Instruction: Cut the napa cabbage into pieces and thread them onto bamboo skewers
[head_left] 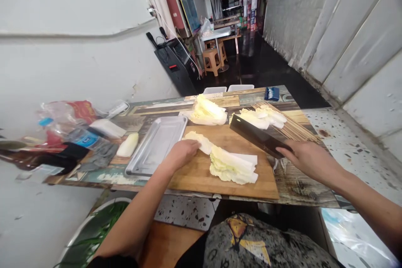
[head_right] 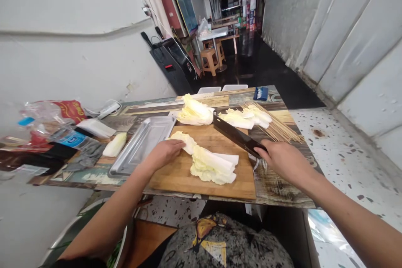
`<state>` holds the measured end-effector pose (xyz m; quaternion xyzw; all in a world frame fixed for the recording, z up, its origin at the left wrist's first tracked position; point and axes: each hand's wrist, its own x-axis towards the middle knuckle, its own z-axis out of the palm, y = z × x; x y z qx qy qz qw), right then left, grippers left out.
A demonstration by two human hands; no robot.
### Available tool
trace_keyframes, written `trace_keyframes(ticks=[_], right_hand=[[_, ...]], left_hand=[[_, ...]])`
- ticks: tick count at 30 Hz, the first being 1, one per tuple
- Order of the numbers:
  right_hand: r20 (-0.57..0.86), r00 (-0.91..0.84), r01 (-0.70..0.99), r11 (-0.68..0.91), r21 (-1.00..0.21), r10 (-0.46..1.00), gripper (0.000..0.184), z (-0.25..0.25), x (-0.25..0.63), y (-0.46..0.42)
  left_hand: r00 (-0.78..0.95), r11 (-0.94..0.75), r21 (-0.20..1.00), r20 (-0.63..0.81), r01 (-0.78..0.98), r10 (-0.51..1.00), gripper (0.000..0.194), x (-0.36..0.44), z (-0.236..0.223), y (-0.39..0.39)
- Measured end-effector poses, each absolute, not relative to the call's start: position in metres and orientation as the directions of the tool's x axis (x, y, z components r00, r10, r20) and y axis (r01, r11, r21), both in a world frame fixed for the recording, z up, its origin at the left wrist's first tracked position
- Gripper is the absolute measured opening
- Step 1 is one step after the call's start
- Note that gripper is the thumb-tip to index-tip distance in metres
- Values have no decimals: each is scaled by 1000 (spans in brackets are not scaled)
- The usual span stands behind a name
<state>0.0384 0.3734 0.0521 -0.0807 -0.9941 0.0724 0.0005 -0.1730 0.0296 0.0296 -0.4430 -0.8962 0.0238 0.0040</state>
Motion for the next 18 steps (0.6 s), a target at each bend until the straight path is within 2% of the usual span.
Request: trace_keyframes(ticks=[4, 7, 9, 11, 13, 15, 18], right_hand=[[12, -984, 171, 971, -167, 176, 45, 51, 40, 377], [33, -975, 210, 961, -179, 220, 45, 53, 41, 383], [56, -963, 251, 954, -162, 262, 46, 58, 41, 386], [84, -951, 285, 948, -140, 298, 46, 65, 39, 387], [103, -946, 294, 947, -129, 308, 46, 72, 37, 386], [89, -951, 283, 949, -135, 296, 45, 79, 35, 382], [8, -974, 225, 964, -141, 228, 41, 85, 29, 374]], left_hand=[[-728, 738, -37, 138, 674, 672, 33, -190, 44, 34], [-780, 810, 47, 308, 584, 545, 35, -185, 58, 62], [-748, 778, 66, 337, 625, 572, 33, -172, 62, 94], [-663, 678, 31, 248, 734, 706, 33, -155, 59, 130], [-557, 558, 1, 79, 830, 827, 30, -139, 52, 159], [-473, 473, 1, -43, 881, 880, 26, -128, 44, 175], [-445, 448, 8, -92, 894, 891, 25, -121, 37, 177]])
